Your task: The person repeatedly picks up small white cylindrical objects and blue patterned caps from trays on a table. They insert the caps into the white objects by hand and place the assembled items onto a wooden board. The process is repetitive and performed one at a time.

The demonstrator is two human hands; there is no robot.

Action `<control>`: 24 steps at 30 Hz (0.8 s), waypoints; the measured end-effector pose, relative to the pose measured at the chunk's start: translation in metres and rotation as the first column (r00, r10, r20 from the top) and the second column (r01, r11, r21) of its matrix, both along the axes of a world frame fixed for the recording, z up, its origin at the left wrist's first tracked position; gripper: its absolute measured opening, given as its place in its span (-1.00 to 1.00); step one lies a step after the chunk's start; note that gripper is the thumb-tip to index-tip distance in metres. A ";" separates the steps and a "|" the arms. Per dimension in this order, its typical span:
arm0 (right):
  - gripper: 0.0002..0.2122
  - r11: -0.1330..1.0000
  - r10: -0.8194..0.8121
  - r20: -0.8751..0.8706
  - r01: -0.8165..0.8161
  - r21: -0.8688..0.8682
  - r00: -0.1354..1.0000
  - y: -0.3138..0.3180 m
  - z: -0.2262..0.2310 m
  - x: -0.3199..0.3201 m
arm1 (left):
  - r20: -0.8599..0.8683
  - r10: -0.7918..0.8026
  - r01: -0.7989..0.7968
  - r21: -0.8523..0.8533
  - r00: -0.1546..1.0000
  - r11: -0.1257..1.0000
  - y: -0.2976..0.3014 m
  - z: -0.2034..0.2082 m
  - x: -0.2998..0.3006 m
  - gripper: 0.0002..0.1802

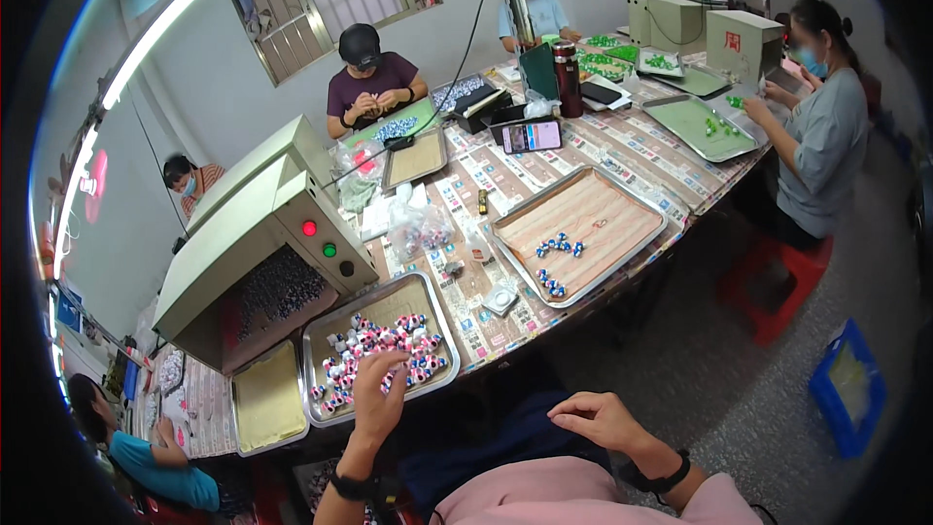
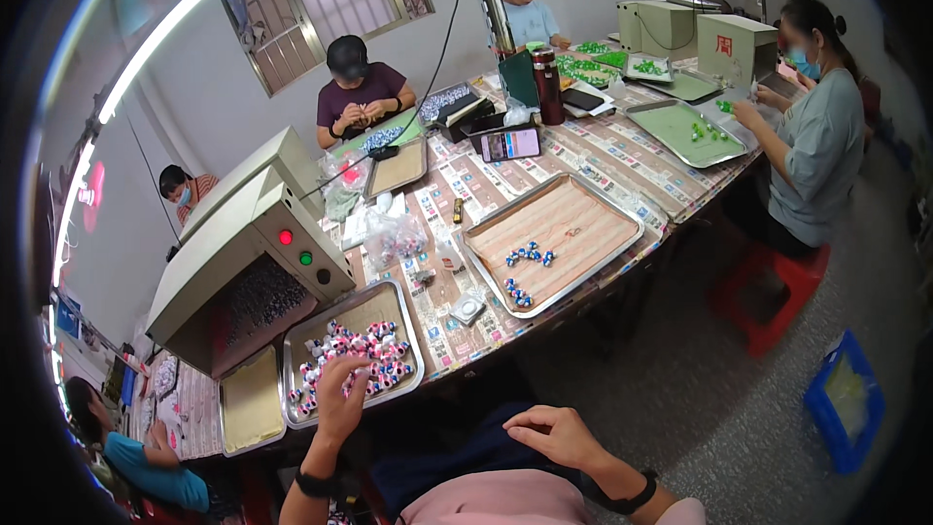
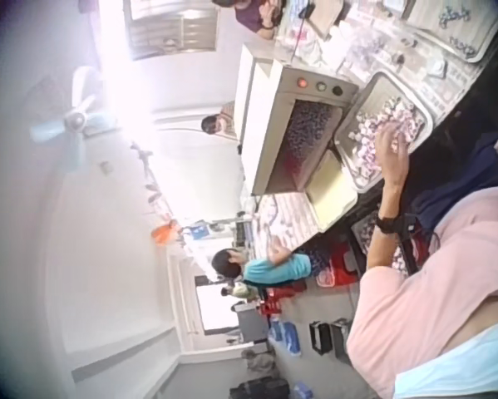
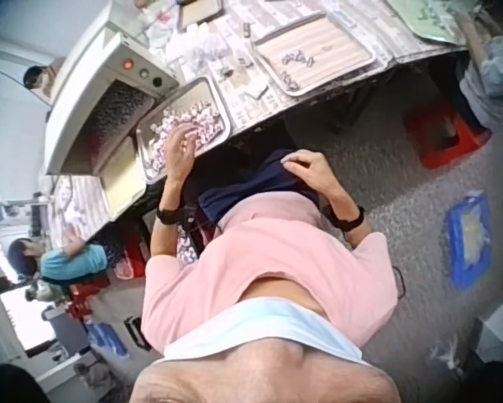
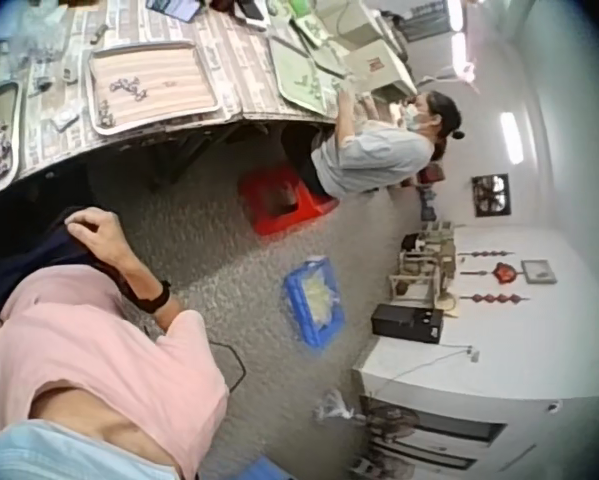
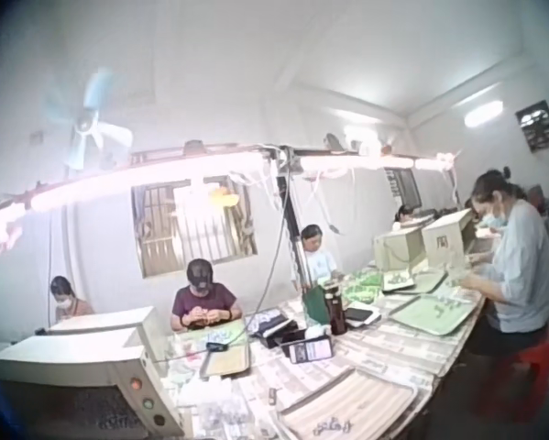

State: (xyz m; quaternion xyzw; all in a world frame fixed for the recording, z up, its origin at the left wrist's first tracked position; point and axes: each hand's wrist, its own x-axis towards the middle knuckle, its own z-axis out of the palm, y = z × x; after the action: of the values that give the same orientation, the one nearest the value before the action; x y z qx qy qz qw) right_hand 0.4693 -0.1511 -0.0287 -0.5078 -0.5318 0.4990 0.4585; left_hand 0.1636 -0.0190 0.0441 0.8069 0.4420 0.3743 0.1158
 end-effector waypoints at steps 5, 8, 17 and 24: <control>-0.86 0.997 -0.080 0.023 0.079 0.009 0.997 0.003 -0.001 0.004 | -0.028 -0.091 0.078 -0.305 0.995 0.949 -0.053 0.046 -0.020 -0.77; -0.86 0.997 -0.067 0.064 0.065 0.032 0.996 0.010 0.007 0.002 | -0.074 -0.284 0.208 -0.510 0.956 0.834 -0.064 0.060 -0.026 -0.68; -0.79 0.933 0.272 0.316 -0.330 0.146 0.909 0.049 0.040 0.002 | -0.097 -0.409 0.222 -0.716 0.907 0.662 -0.068 0.093 -0.037 -0.59; -0.71 0.720 0.694 0.185 -0.675 -0.164 0.696 0.027 -0.005 0.009 | 0.212 -0.216 0.272 -0.913 0.953 0.305 -0.085 0.032 -0.079 -0.72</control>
State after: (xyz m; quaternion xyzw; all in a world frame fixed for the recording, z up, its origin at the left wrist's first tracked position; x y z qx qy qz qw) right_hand 0.4779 -0.1241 -0.0340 -0.3470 -0.7111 0.5922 0.1525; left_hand 0.0844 -0.1036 0.0758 0.6431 0.4454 0.0528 0.6207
